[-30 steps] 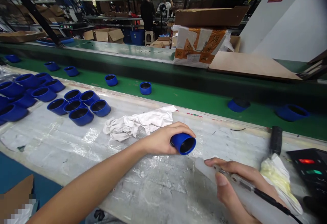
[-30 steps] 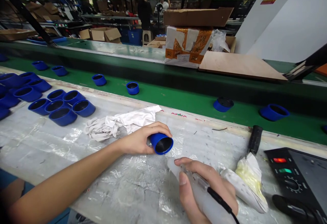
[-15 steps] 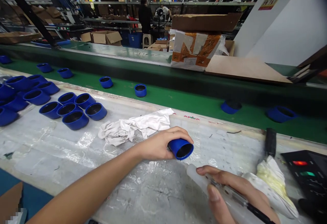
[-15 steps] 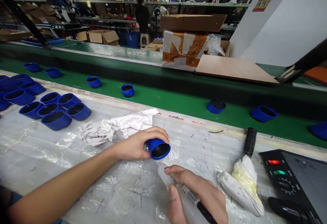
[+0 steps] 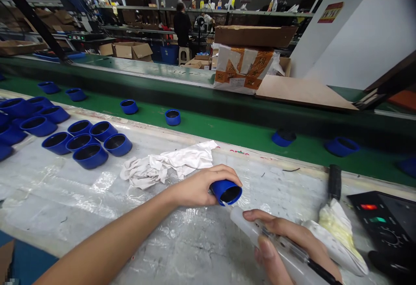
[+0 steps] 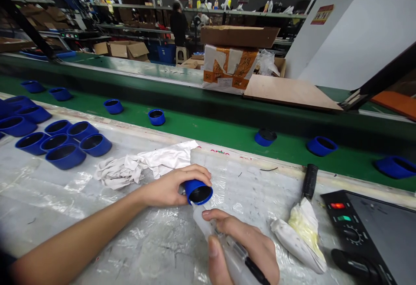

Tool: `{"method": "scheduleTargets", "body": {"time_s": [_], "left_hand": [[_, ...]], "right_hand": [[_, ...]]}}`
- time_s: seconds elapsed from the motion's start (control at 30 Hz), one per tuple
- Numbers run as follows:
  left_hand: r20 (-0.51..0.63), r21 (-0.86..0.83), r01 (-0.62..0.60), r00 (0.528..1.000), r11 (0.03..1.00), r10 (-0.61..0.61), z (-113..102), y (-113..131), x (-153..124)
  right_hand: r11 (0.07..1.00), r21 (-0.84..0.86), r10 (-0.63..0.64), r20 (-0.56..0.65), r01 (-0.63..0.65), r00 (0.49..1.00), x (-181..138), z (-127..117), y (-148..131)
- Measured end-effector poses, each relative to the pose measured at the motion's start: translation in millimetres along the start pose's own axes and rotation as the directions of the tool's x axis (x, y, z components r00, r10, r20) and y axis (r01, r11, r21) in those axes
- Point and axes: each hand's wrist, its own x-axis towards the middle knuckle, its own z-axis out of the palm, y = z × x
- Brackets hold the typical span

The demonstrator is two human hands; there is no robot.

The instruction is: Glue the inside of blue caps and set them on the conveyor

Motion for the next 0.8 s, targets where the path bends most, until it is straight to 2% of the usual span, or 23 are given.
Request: {"method": "scheduleTargets", "body": {"time_s": [0.1,0.23,0.53,0.8], "left_hand": [[-0.008,0.005,-0.004,1.000,1.000,0.004,0,-1,0],[-0.009,0.013,0.003,1.000,1.000,-0.002,0,-1,0],[-0.019,0.014,0.004,1.000,1.000,-0.004,0,2,1],[-0.035,0.027,0.001,0.999,1.000,0.000,0,1,1]], "right_hand": [[0.999,0.026,0.024,-0.039,-0.023,0.999,-2,3,0],[0.998,0.052,-0.034,-0.091,0.039,0.995,-1,6,5],[0.972,0.233,-0.011,-0.132,0.042,0.991,-5,6,19],[0.976,0.207,-0.024,-0.186,0.063,0.982,1,3,20]]}}
